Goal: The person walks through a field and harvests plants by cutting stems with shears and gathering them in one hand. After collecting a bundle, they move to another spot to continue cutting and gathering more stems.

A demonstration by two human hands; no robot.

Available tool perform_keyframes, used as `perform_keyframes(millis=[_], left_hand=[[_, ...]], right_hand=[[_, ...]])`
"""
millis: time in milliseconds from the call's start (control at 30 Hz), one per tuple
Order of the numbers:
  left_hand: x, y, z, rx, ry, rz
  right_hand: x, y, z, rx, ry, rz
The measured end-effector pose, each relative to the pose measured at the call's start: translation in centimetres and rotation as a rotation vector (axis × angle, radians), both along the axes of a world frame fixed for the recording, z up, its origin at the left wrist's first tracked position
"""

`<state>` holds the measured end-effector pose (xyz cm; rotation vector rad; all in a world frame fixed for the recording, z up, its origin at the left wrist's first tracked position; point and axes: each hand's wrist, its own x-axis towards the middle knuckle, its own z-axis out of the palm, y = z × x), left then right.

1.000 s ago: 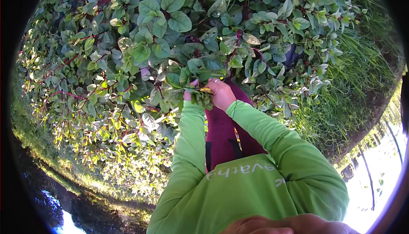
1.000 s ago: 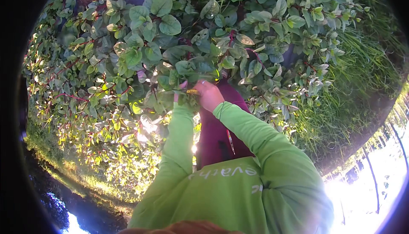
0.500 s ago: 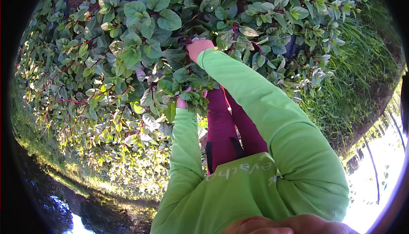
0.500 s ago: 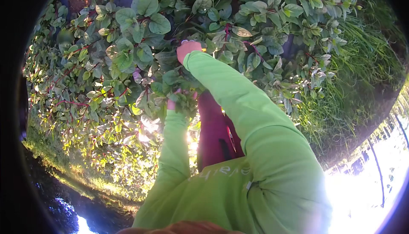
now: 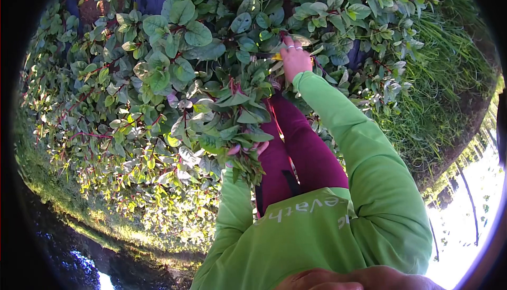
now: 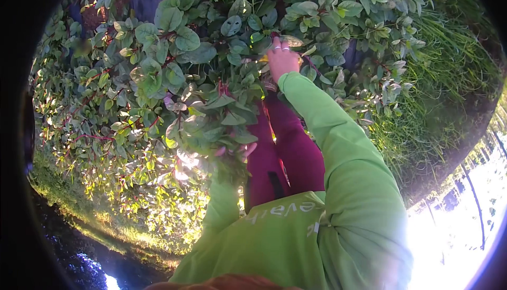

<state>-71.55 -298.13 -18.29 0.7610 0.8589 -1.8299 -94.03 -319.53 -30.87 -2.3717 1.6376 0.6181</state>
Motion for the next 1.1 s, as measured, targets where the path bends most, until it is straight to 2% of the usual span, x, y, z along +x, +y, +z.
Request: perform_keyframes(millis=[67, 133, 200, 267, 300, 333, 400, 433, 467, 500, 533, 600, 633, 667, 733, 800, 867, 900, 933, 967, 1000, 1033, 1067, 1100], left_hand=[[-1.9, 2.0, -6.4, -0.699, 0.482, 0.221], [-0.7, 3.4, -3.7, -0.46, 0.318, 0.25], [0.8, 0.6, 1.6, -0.161, 0.173, 0.232], [2.0, -0.3, 2.4, 0.181, -0.027, 0.008], [1.3, -2.4, 3.8, 0.149, -0.135, -0.036], [1.3, -2.1, 2.7, 0.144, -0.132, -0.051], [1.7, -1.2, -0.4, -0.197, 0.078, -0.015], [1.0, -3.3, 0.9, 0.034, 0.023, -0.103], [-0.2, -4.7, 0.8, 0.033, 0.024, -0.121], [-1.6, -6.1, 0.2, 0.043, 0.016, -0.245], [-2.9, -7.4, -0.6, 0.054, 0.009, -0.369], [-5.0, -7.8, -4.0, 0.043, 0.061, -0.428], [-6.5, -8.0, -5.2, 0.046, 0.064, -0.478], [-7.8, -8.1, -6.3, 0.052, 0.067, -0.531], [-9.8, -8.3, -8.7, 0.143, -0.015, -0.637], [-10.8, -8.4, -11.1, 0.237, -0.106, -0.74], [-11.4, -8.7, -12.9, 0.094, -0.126, -0.757], [-12.3, -10.1, -11.0, 0.128, -0.104, -0.682], [-12.7, -11.3, -9.6, 0.122, -0.105, -0.702], [-12.8, -12.4, -8.3, 0.171, -0.106, -0.686], [-12.6, -13.1, -7.4, 0.217, -0.108, -0.669], [-11.4, -12.9, -6.9, 0.141, 0.036, -0.575], [-10.5, -12.9, -6.4, 0.131, 0.033, -0.593], [-9.6, -13.0, -6.0, 0.119, 0.127, -0.516]], right_hand=[[-2.2, 0.6, -0.7, 0.289, 0.087, -0.247], [-5.3, 1.3, -1.1, 0.544, 0.092, -0.58], [-8.7, 3.9, -2.2, 0.495, 0.107, -0.672], [-11.7, 5.7, -1.7, 0.479, 0.11, -0.699], [-12.8, 6.2, -1.2, 0.479, 0.11, -0.752], [-13.9, 6.6, -0.8, 0.476, 0.108, -0.767], [-15.5, 7.7, 0.5, 0.697, -0.141, -1.022], [-15.5, 9.1, 0.6, 0.599, -0.366, -1.025], [-15.8, 10.3, 0.5, 0.654, -0.481, -1.124], [-14.5, 10.2, 2.4, 0.705, -0.599, -1.222], [-12.9, 10.5, 4.0, 0.655, -0.815, -1.334], [-11.0, 13.9, 1.2, 0.547, -0.932, -1.336], [-9.4, 13.2, 3.4, 0.439, -0.796, -1.327], [-8.3, 12.9, 4.2, 0.689, -0.972, -1.64], [-6.2, 14.4, 4.5, 0.772, -1.308, -1.861], [-3.7, 18.1, 2.0, 0.477, -1.228, -1.636], [-2.6, 20.8, -0.6, 0.395, -1.406, -1.736], [-3.7, 18.3, 3.3, 0.536, -1.232, -1.764], [-4.7, 15.7, 6.9, 0.672, -1.057, -1.778], [-5.6, 14.4, 9.0, 0.638, -1.184, -1.85], [-6.4, 15.0, 8.2, 0.62, -1.199, -1.858], [-7.1, 16.4, 6.3, 0.489, -1.188, -1.831], [-8.0, 17.2, 4.9, 0.359, -1.173, -1.802], [-9.4, 17.0, 4.1, 0.259, -1.14, -1.825]])
